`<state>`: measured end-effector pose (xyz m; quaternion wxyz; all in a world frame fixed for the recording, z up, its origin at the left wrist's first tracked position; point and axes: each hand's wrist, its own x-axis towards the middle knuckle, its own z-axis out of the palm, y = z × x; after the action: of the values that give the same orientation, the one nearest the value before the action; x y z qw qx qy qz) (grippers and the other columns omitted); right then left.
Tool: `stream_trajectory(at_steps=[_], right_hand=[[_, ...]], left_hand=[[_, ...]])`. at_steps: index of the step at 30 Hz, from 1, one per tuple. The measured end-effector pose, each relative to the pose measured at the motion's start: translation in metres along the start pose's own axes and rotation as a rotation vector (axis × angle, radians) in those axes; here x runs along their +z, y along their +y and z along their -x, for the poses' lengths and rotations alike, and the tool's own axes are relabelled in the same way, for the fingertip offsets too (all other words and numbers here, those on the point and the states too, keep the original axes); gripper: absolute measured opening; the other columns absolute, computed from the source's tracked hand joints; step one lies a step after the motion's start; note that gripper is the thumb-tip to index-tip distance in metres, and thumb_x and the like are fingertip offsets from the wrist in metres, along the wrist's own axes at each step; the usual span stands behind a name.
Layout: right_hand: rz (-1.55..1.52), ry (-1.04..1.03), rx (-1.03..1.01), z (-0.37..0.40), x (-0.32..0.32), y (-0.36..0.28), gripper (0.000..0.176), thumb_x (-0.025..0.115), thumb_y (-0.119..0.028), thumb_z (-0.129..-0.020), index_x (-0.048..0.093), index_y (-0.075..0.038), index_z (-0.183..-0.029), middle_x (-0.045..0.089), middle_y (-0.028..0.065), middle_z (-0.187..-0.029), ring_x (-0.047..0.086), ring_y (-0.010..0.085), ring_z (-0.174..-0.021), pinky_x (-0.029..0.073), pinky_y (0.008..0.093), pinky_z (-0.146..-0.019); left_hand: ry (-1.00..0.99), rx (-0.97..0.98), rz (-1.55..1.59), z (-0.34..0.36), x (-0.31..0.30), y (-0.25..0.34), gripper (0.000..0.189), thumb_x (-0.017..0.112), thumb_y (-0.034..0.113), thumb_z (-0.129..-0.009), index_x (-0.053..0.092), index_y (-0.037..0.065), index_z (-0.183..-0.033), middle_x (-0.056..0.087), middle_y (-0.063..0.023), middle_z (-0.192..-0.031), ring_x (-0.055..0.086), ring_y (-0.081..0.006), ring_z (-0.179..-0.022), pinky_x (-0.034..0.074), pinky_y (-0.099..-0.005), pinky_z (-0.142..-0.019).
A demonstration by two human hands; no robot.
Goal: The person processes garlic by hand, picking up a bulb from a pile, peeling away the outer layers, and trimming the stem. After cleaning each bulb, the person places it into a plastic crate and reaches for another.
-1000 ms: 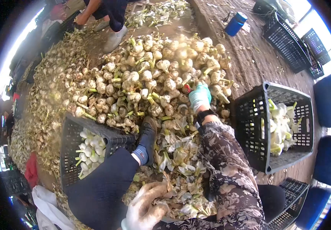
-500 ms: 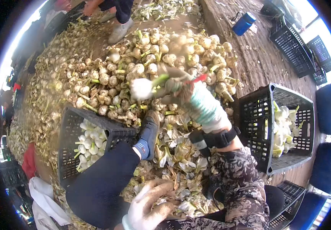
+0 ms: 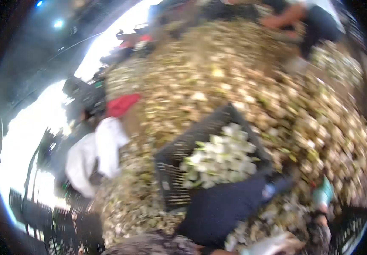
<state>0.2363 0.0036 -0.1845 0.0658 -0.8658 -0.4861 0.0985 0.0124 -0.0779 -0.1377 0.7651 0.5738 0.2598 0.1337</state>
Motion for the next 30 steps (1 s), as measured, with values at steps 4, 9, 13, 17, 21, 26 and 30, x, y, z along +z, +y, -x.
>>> stream_trajectory(at_steps=[4, 9, 13, 17, 21, 26, 30], right_hand=[[-0.169, 0.084, -0.004, 0.030, -0.004, -0.017, 0.041, 0.056, -0.026, -0.083, 0.051, -0.007, -0.119, 0.058, 0.0155, -0.106, 0.054, 0.0330, -0.098, 0.041, 0.0444, -0.087], [-0.416, 0.041, -0.058, 0.065, -0.026, -0.090, 0.041, 0.055, -0.026, -0.083, 0.051, -0.007, -0.119, 0.057, 0.0151, -0.107, 0.054, 0.0325, -0.098, 0.041, 0.0440, -0.087], [-0.564, -0.024, -0.126, 0.091, -0.055, -0.156, 0.041, 0.055, -0.027, -0.084, 0.051, -0.007, -0.119, 0.057, 0.0147, -0.107, 0.054, 0.0320, -0.099, 0.041, 0.0436, -0.087], [-0.680, -0.088, -0.180, 0.110, -0.077, -0.202, 0.041, 0.054, -0.027, -0.084, 0.050, -0.007, -0.119, 0.057, 0.0144, -0.108, 0.054, 0.0315, -0.099, 0.041, 0.0433, -0.087], [-0.839, -0.157, -0.228, 0.124, -0.095, -0.234, 0.041, 0.054, -0.028, -0.085, 0.050, -0.007, -0.120, 0.057, 0.0140, -0.108, 0.054, 0.0311, -0.099, 0.041, 0.0429, -0.087], [-1.060, -0.260, -0.247, 0.135, -0.109, -0.247, 0.041, 0.053, -0.029, -0.085, 0.050, -0.007, -0.120, 0.057, 0.0136, -0.109, 0.054, 0.0305, -0.100, 0.041, 0.0425, -0.087], [-1.229, -0.346, -0.238, 0.138, -0.114, -0.244, 0.041, 0.053, -0.029, -0.086, 0.050, -0.007, -0.120, 0.057, 0.0132, -0.109, 0.054, 0.0300, -0.100, 0.041, 0.0422, -0.088]], left_hand=[[0.199, 0.248, -0.115, -0.003, -0.013, 0.085, 0.050, 0.059, 0.014, -0.082, 0.041, -0.001, -0.126, 0.049, -0.0130, -0.115, 0.049, -0.0196, -0.110, 0.038, -0.0295, -0.092], [0.526, 0.054, -0.159, 0.035, -0.043, 0.149, 0.043, 0.064, 0.031, -0.077, 0.056, 0.010, -0.114, 0.056, -0.0150, -0.109, 0.053, -0.0300, -0.102, 0.042, -0.0375, -0.087], [0.582, 0.192, 0.060, 0.025, -0.047, 0.134, 0.047, 0.065, 0.027, -0.074, 0.055, 0.009, -0.116, 0.057, -0.0144, -0.105, 0.055, -0.0315, -0.097, 0.044, -0.0391, -0.083], [0.561, 0.278, 0.045, 0.036, -0.056, 0.140, 0.048, 0.065, 0.027, -0.073, 0.054, 0.009, -0.116, 0.057, -0.0144, -0.104, 0.055, -0.0316, -0.097, 0.044, -0.0392, -0.083], [0.574, 0.357, -0.034, 0.042, -0.059, 0.141, 0.048, 0.065, 0.026, -0.072, 0.054, 0.009, -0.116, 0.057, -0.0145, -0.104, 0.055, -0.0317, -0.096, 0.044, -0.0394, -0.082], [0.604, 0.461, -0.223, 0.039, -0.051, 0.141, 0.049, 0.065, 0.026, -0.072, 0.054, 0.009, -0.116, 0.057, -0.0146, -0.103, 0.055, -0.0318, -0.096, 0.044, -0.0396, -0.082], [0.630, 0.559, -0.447, 0.032, -0.041, 0.138, 0.050, 0.065, 0.025, -0.071, 0.054, 0.008, -0.117, 0.057, -0.0147, -0.103, 0.055, -0.0319, -0.095, 0.045, -0.0397, -0.081]])
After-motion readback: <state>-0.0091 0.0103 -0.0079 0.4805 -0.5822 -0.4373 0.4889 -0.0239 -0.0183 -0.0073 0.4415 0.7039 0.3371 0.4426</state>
